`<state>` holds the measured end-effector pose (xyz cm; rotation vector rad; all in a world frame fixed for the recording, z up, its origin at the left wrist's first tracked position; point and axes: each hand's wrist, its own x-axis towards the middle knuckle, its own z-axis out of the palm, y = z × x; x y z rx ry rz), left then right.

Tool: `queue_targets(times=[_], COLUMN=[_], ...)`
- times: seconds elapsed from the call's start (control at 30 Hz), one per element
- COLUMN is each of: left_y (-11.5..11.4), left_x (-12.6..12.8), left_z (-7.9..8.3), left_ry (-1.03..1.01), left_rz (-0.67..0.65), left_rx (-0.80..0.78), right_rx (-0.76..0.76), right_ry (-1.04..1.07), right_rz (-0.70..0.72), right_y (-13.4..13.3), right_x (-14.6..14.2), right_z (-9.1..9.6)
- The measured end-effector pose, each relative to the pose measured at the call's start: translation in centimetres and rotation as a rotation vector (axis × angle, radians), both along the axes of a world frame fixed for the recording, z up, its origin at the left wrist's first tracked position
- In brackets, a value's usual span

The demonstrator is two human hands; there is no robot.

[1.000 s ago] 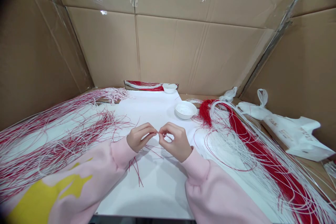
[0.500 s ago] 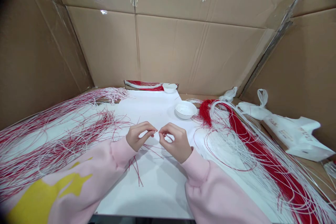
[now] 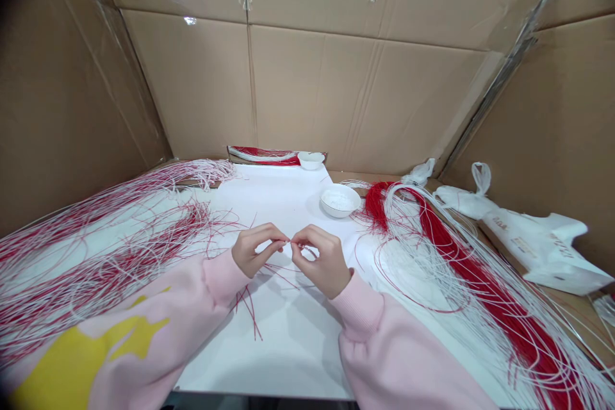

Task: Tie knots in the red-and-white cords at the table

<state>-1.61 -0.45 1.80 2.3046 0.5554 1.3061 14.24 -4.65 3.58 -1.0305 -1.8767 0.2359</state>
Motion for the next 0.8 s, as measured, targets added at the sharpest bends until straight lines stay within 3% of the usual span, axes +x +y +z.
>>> queue_targets(times=[0.8], left_y=[0.22], left_x=[0.17], left_z=[-0.38], left_ry=[-0.014], left_rz=[-0.004], left_rx=[0.044], right_rx=[0.048], right_ry=[-0.036], right_rz=[0.011], right_y=[0.16], right_x=[0.03], right_z=[-0.2])
